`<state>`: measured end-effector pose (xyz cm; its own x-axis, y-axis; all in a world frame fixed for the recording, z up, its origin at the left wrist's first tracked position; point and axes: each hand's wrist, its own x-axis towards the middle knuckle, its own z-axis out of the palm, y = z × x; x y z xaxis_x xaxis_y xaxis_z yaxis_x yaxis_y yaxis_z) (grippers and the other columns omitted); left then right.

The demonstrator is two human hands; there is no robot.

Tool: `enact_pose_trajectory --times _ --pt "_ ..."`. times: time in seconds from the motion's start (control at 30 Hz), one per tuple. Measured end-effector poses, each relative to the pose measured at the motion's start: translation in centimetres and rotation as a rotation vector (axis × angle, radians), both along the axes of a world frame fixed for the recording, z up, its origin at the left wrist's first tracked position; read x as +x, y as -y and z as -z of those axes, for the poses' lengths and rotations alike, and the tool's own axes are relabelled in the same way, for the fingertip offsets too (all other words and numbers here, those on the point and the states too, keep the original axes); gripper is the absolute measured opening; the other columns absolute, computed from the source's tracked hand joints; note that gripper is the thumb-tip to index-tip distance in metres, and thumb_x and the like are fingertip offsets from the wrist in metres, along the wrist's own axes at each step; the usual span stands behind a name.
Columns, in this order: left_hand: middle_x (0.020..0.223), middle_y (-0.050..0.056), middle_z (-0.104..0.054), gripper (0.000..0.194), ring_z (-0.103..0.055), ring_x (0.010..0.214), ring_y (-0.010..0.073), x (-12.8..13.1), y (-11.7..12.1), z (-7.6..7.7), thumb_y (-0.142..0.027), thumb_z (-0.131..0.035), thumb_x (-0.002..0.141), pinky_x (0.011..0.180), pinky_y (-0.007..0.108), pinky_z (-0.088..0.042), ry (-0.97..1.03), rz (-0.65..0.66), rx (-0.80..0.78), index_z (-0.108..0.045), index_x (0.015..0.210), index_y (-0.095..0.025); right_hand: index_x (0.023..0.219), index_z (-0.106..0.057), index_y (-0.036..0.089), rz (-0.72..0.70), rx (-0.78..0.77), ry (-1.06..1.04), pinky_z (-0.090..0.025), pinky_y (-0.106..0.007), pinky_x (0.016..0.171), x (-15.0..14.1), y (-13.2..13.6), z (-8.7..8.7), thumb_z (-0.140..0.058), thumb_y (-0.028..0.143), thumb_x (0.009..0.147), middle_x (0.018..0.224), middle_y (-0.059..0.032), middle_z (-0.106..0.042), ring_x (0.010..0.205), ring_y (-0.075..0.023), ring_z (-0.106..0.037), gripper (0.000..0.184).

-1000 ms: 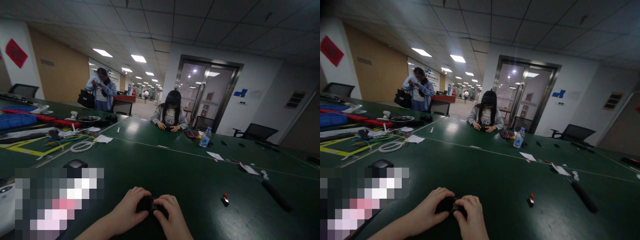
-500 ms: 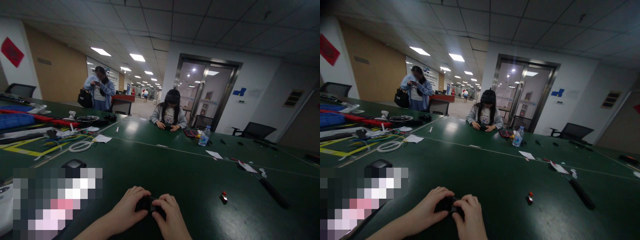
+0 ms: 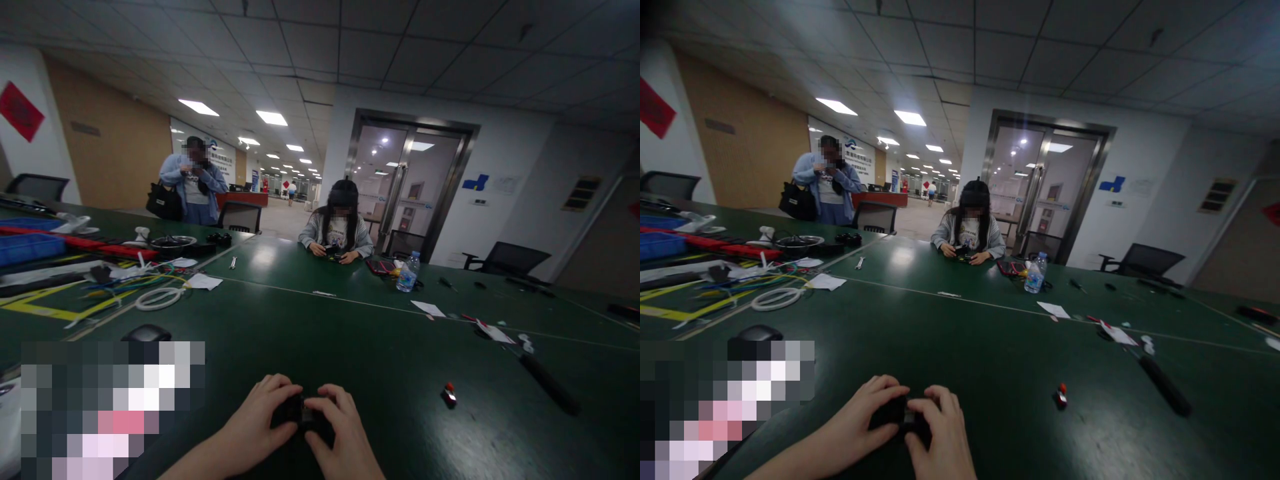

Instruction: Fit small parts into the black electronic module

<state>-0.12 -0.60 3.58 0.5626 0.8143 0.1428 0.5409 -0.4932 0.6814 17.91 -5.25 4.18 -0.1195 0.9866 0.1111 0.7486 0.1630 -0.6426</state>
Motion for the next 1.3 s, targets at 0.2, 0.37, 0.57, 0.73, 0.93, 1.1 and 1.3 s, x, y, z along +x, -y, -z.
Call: enact_pose_trajectory --times 0.2,0.37,0.57,0.73,0.93,1.1,1.3 --pt "0.113 0.004 -0.055 0.048 -0.048 0.104 0.0235 -0.1 -0.1 0.3 -0.018 -0.059 0.073 0.093 0.037 -0.036 -0.017 -0.008 -0.037 -0.053 0.119 -0.026 0.119 -0.052 0.027 0.017 -0.069 -0.02 -0.032 -0.037 0.101 0.2 -0.2 0.4 -0.056 0.013 0.064 0.126 -0.0041 -0.05 0.12 -0.0237 -0.041 0.056" --pt "0.115 0.004 -0.056 0.048 -0.047 0.106 0.0237 -0.2 -0.5 1.2 -0.017 -0.058 0.075 0.094 0.038 -0.035 0.015 -0.021 -0.035 -0.049 0.121 -0.026 0.121 -0.05 0.023 -0.002 -0.083 -0.061 -0.034 -0.034 0.098 0.5 -0.3 0.5 -0.054 0.017 0.07 0.121 -0.0051 -0.054 0.115 -0.0228 -0.046 0.052" --pt "0.112 -0.001 -0.057 0.041 -0.048 0.104 0.0217 0.0 -0.3 0.6 -0.014 -0.055 0.077 0.091 0.036 -0.036 0.028 0.002 -0.026 -0.052 0.113 -0.032 0.119 -0.051 0.024 0.003 -0.087 -0.082 -0.037 -0.034 0.095 0.8 -0.4 0.7 -0.053 0.02 0.074 0.119 -0.0044 -0.056 0.112 -0.0226 -0.049 0.045" --pt "0.106 -0.001 -0.057 0.028 -0.049 0.101 0.0205 0.2 0.0 -0.4 -0.014 -0.052 0.08 0.089 0.035 -0.036 -0.008 0.055 -0.028 -0.059 0.099 -0.032 0.105 -0.058 0.024 -0.039 -0.038 -0.057 -0.037 -0.032 0.091 0.7 -0.4 0.5 -0.052 0.015 0.073 0.11 -0.0026 -0.06 0.107 -0.0216 -0.051 0.035" --pt "0.103 -0.002 -0.056 0.024 -0.049 0.1 0.0202 0.2 0.0 -0.7 -0.015 -0.052 0.08 0.087 0.034 -0.036 -0.009 0.062 -0.03 -0.061 0.094 -0.032 0.095 -0.061 0.026 -0.04 -0.065 -0.067 -0.038 -0.031 0.088 0.6 -0.1 -0.5 -0.053 0.016 0.073 0.104 -0.0004 -0.061 0.103 -0.0206 -0.052 0.025" --pt "0.104 -0.001 -0.058 0.027 -0.049 0.1 0.0199 0.2 0.1 -0.6 -0.012 -0.053 0.077 0.088 0.034 -0.037 -0.005 0.031 -0.047 -0.057 0.097 -0.029 0.095 -0.061 0.025 -0.039 -0.095 -0.065 -0.038 -0.031 0.087 0.5 -0.2 -0.8 -0.052 0.017 0.074 0.105 -0.0002 -0.061 0.103 -0.0204 -0.052 0.024" --pt "0.107 0.001 -0.057 0.035 -0.05 0.1 0.0212 0.1 0.1 0.0 -0.015 -0.055 0.074 0.088 0.035 -0.039 0.012 -0.075 -0.096 -0.05 0.107 -0.025 0.095 -0.061 0.027 -0.027 -0.079 -0.057 -0.039 -0.031 0.086 0.4 -0.2 -0.7 -0.052 0.015 0.073 0.106 0.0011 -0.06 0.103 -0.0205 -0.053 0.026"
